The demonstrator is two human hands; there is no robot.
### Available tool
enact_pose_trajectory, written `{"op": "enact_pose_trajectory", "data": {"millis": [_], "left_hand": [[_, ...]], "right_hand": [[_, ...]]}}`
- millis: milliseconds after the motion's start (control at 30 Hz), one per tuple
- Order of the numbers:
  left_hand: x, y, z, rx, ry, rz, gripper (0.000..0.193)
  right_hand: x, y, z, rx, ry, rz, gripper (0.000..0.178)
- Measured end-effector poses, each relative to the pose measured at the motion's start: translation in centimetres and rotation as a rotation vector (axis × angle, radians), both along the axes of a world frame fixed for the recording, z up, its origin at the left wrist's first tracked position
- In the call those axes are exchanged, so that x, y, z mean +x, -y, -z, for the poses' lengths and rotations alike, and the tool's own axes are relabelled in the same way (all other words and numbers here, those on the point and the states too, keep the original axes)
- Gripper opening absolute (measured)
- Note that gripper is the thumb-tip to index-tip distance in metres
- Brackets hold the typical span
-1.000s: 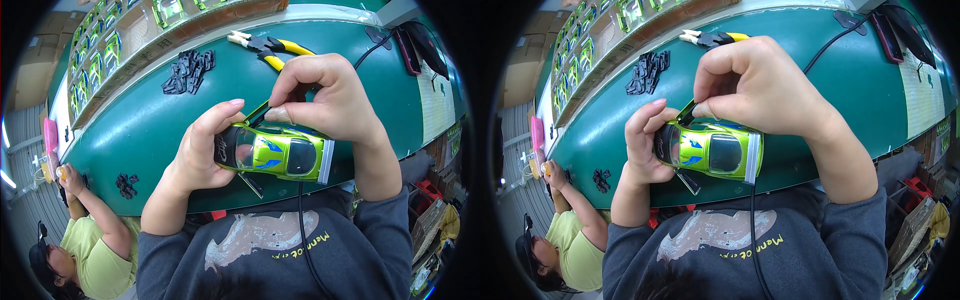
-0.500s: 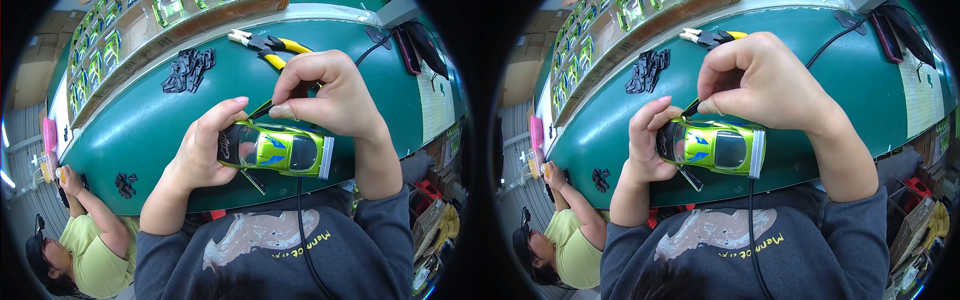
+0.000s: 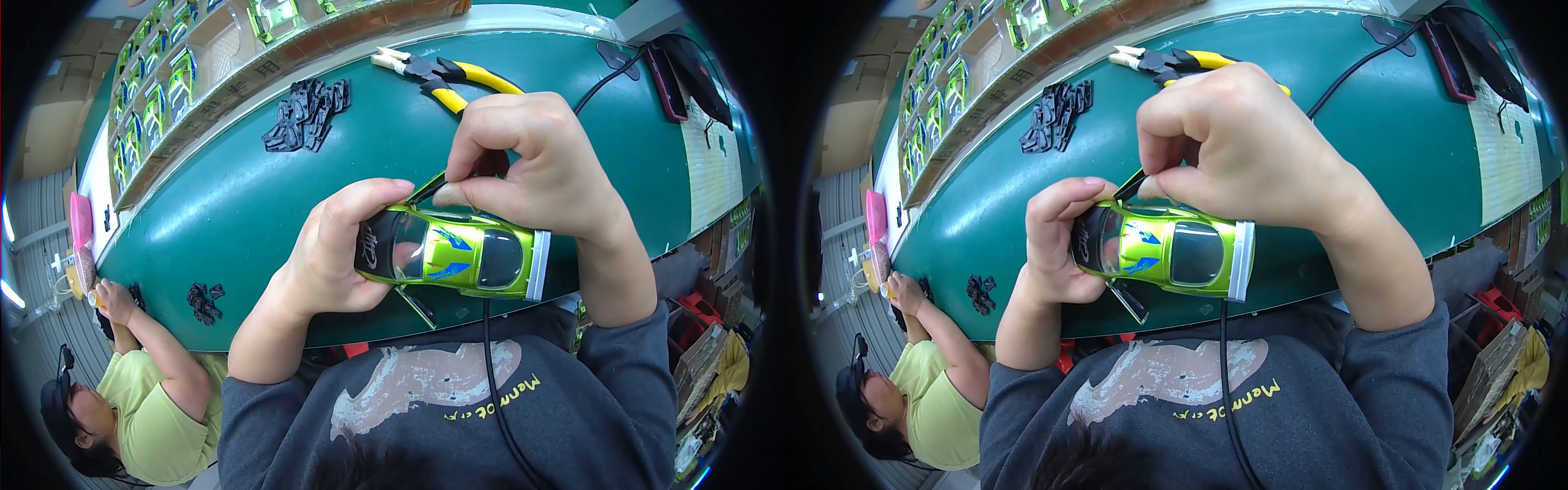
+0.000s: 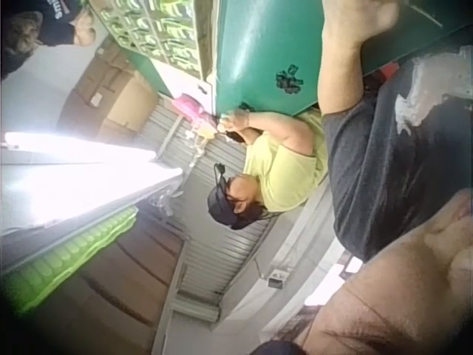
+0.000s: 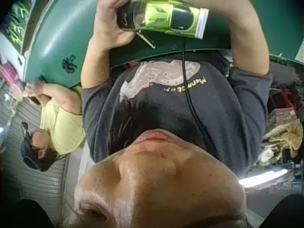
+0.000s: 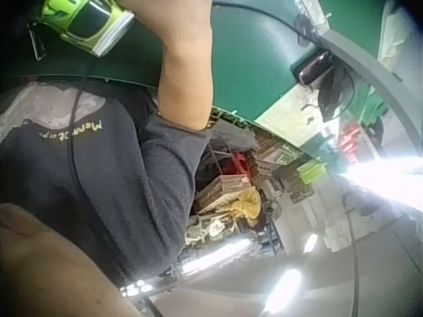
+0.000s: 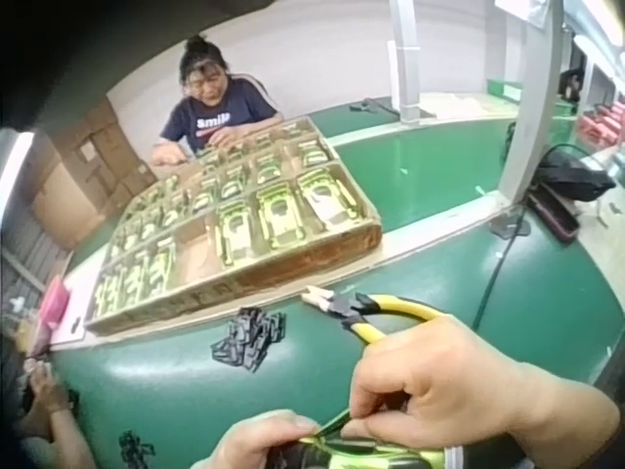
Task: The person assembles toy cars by taking car shells from a tray, inserting small plastic parts into the doors by hand, and pressing the components into place with pliers.
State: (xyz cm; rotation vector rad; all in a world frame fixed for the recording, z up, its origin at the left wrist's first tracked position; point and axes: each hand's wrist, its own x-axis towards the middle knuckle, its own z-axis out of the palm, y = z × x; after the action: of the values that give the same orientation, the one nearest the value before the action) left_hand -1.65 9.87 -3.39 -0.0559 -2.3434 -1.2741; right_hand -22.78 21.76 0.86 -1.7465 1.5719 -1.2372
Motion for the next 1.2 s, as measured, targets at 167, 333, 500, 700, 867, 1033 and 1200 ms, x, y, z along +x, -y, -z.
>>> {"op": "enact_pose_trajectory", "data": {"millis": [167,333,500,700,867,1033,1200], "left_hand": [[0.0,0.1,-0.1,0.084,-0.043,0.024,0.055],[0.3,0.4,0.1,0.11,-0.002,0.022,0.055],[0.1,0.2,0.1,0.156,-0.024,0.014,0.052],[-0.7,0.8,-1.6,-0.096,-0.047,0.132,0.048],[-0.3,1.1,-2.2,-0.218,-0.047,0.098,0.046],[-0.3,1.1,-2.1,-0.275,-0.101,0.037,0.043],[-0.2,0.8,-2.0,-0.282,-0.119,0.048,0.045]], "right_hand": [[0.4,0.4,0.3,-0.125,-0.075,0.047,0.024],[0.1,0.2,0.3,-0.063,-0.139,0.066,0.026],[0.2,0.4,1.2,0.0,-0.016,0.014,0.017],[0.3,0.3,1.0,0.056,0.083,-0.116,0.01],[0.8,0.6,1.2,0.069,0.135,-0.125,0.01],[0.7,0.9,1.7,-0.009,0.141,-0.104,0.009],[0.8,0.7,1.4,-0.04,0.095,-0.118,0.008]]}}
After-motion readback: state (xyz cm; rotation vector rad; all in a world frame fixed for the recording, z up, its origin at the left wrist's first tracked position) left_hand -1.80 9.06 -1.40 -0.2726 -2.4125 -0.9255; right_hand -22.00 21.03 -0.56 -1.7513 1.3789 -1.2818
